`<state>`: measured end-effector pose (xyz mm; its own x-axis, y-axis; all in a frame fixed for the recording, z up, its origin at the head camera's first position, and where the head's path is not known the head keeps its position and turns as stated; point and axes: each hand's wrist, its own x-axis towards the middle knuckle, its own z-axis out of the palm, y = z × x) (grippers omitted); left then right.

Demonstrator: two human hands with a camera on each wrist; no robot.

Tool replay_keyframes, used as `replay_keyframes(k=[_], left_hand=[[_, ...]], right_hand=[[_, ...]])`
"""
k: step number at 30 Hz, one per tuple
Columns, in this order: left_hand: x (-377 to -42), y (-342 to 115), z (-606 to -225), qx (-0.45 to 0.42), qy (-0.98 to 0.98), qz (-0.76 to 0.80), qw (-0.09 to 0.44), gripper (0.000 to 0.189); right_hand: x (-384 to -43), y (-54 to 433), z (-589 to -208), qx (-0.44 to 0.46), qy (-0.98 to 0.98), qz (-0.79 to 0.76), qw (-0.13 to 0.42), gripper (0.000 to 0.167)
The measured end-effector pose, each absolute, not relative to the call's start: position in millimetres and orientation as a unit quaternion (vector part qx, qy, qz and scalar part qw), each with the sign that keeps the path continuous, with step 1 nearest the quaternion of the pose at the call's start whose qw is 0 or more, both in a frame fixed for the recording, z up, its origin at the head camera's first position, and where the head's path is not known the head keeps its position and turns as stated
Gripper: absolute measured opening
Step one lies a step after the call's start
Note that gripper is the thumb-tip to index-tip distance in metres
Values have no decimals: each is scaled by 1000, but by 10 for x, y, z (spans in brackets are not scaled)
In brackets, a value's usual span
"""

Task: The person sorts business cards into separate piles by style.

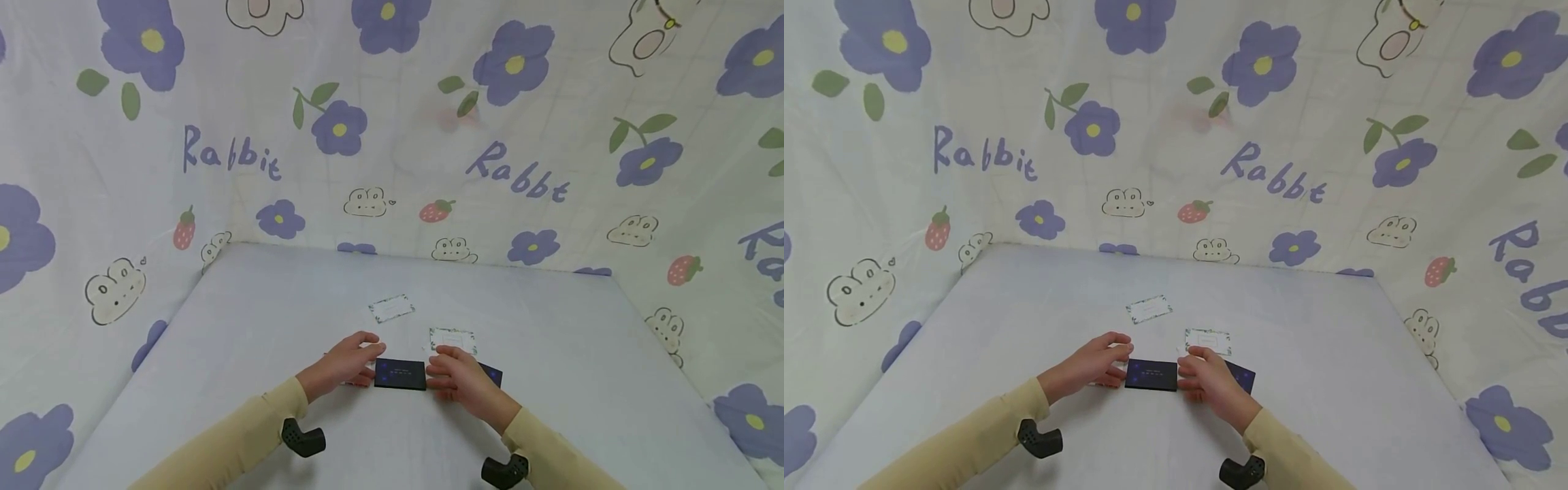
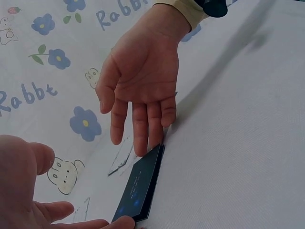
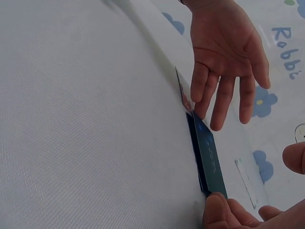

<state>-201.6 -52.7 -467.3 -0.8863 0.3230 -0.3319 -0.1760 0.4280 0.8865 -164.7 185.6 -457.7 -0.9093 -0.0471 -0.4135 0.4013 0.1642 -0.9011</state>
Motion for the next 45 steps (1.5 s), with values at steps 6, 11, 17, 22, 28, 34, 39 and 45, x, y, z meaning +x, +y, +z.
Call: replay_keyframes(k=[6, 11, 17, 22, 28, 34, 39, 45], left_hand=[[-2008, -536, -4663, 49, 813, 532, 233, 56], [-1997, -537, -4644, 46, 814, 531, 231, 57], [-2010, -536, -4658, 40, 820, 525, 224, 56], [-2004, -527, -4650, 42, 822, 524, 219, 56], [-1987, -521, -4635, 44, 821, 526, 217, 56], [-1991, -525, -4665, 42, 825, 521, 215, 55], [-1997, -532, -4676, 42, 824, 522, 215, 55], [-1997, -524, -4668, 37, 822, 525, 218, 55]], right_hand=[[-1649, 1856, -4582, 123, 743, -634, 177, 56], [-1650, 1863, -4599, 126, 742, -635, 175, 54], [-1646, 1875, -4599, 121, 739, -639, 174, 56], [-1638, 1897, -4596, 120, 734, -646, 169, 56], [-1641, 1903, -4588, 120, 731, -652, 166, 54], [-1648, 1866, -4588, 123, 731, -651, 164, 54], [-1652, 1843, -4567, 119, 733, -648, 166, 56], [-1658, 1841, -4555, 119, 733, -649, 168, 58]])
